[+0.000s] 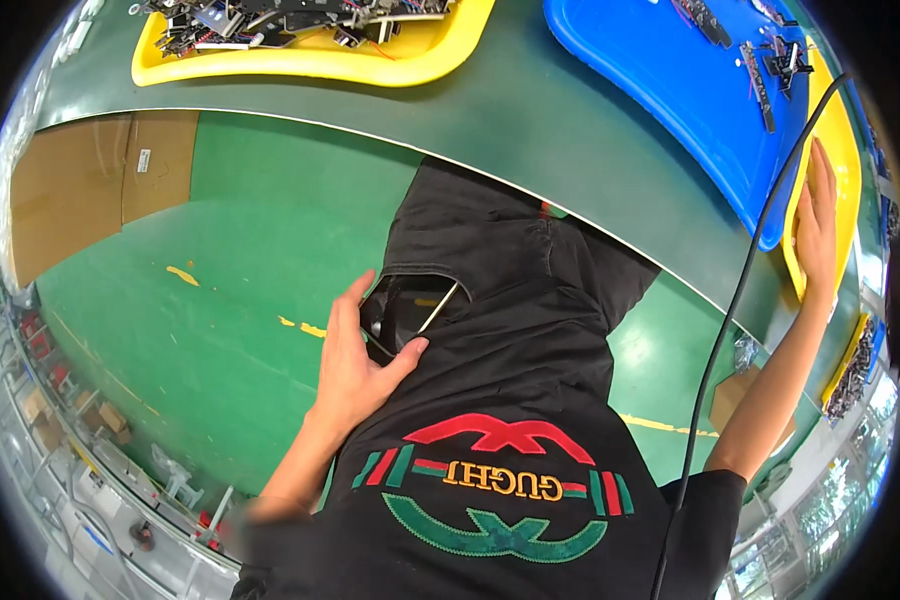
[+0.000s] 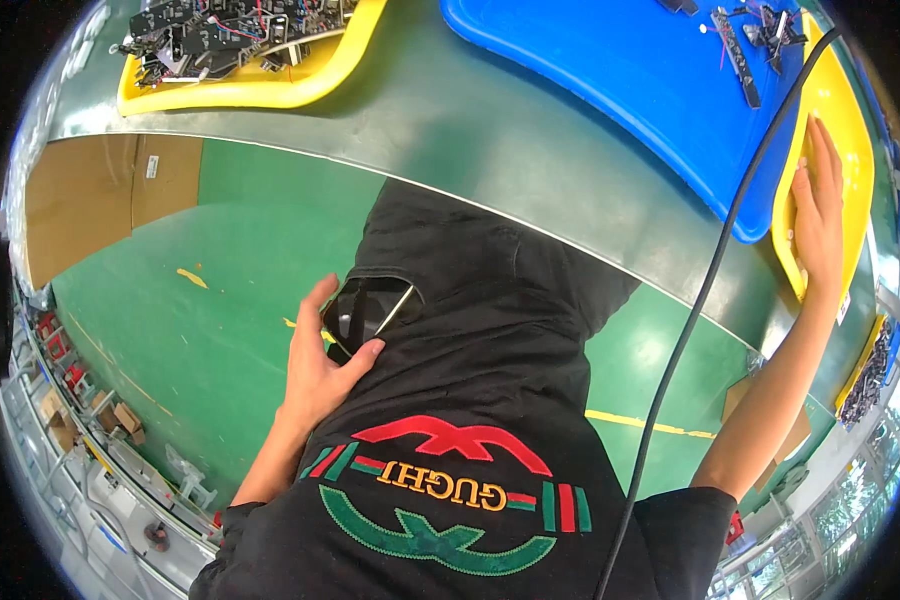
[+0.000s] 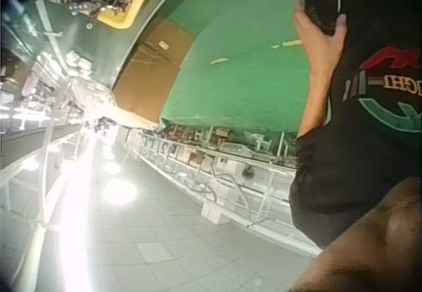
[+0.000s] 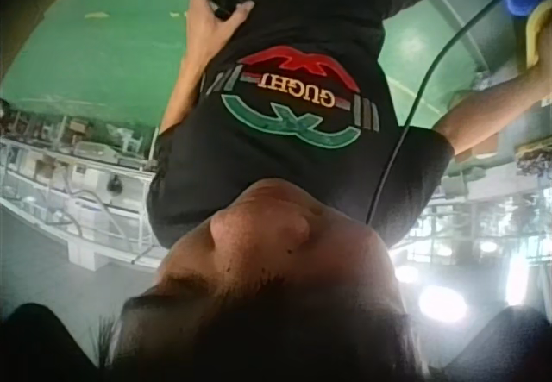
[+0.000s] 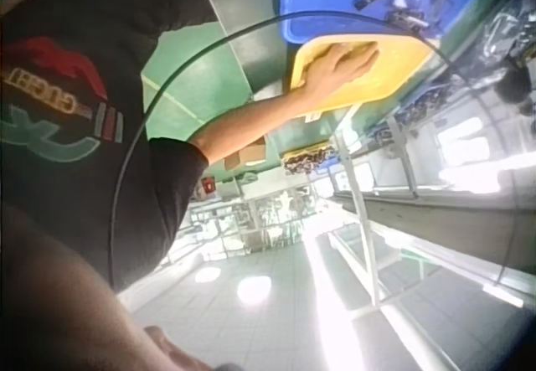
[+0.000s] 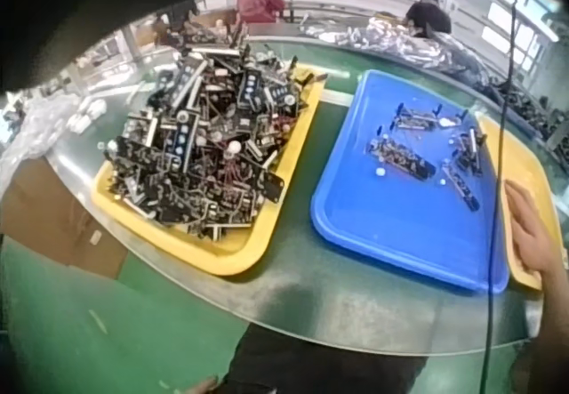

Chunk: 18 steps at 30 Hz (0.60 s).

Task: The person picks up small white plastic components from a yellow tray and attaches them to circuit boards taken from a blue tray. The person handles the boards and components by hand, placing the assembled units into a yellow bin to the left.

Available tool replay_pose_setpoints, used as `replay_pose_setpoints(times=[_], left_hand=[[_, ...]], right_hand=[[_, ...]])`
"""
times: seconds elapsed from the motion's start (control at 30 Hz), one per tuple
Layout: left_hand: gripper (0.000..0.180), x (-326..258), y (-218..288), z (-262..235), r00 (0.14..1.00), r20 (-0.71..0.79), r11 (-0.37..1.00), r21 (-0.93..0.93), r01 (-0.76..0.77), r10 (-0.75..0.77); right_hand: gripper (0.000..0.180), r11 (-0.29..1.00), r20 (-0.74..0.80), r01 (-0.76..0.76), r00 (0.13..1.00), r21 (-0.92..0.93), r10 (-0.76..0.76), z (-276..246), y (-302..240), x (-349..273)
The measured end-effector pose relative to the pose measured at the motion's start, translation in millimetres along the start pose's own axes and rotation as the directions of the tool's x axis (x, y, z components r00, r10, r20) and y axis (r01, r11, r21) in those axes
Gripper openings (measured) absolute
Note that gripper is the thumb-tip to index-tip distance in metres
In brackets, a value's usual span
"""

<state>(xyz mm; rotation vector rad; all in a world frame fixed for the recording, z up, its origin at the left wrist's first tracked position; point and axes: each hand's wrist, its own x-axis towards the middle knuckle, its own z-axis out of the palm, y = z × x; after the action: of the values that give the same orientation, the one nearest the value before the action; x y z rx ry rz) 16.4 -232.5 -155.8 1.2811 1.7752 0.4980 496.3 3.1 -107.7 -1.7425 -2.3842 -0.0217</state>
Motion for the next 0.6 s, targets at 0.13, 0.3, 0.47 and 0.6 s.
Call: replay_pose_setpoints(times=[0.13,0.3,0.47,0.6], left_hand=[[0.091,-2.3,0.7,-8.1,0.997,0.034,0.997,0.02,0.076,-0.076],[0.096,-10.6,-9.1,-22.8,0.996,0.071,0.983,0.17,-0.066,0.054],[0.096,-21.3,-2.8,-22.8,0.998,0.064,0.985,0.174,-0.011,0.0],[0.097,-34.8,7.1,-28.1,0.996,0.085,0.978,0.21,-0.016,-0.002]], right_hand=[[0.048,1.0,-0.008,-0.008,1.0,0.026,0.008,3.3,5.0,-2.1],[0.048,0.999,-0.013,-0.036,0.999,-0.005,0.036,2.6,12.9,-5.7],[0.048,0.998,-0.001,-0.041,0.999,0.054,0.041,2.5,12.8,-4.7],[0.049,1.0,-0.022,-0.026,0.999,-0.012,0.026,3.1,15.3,-6.2]])
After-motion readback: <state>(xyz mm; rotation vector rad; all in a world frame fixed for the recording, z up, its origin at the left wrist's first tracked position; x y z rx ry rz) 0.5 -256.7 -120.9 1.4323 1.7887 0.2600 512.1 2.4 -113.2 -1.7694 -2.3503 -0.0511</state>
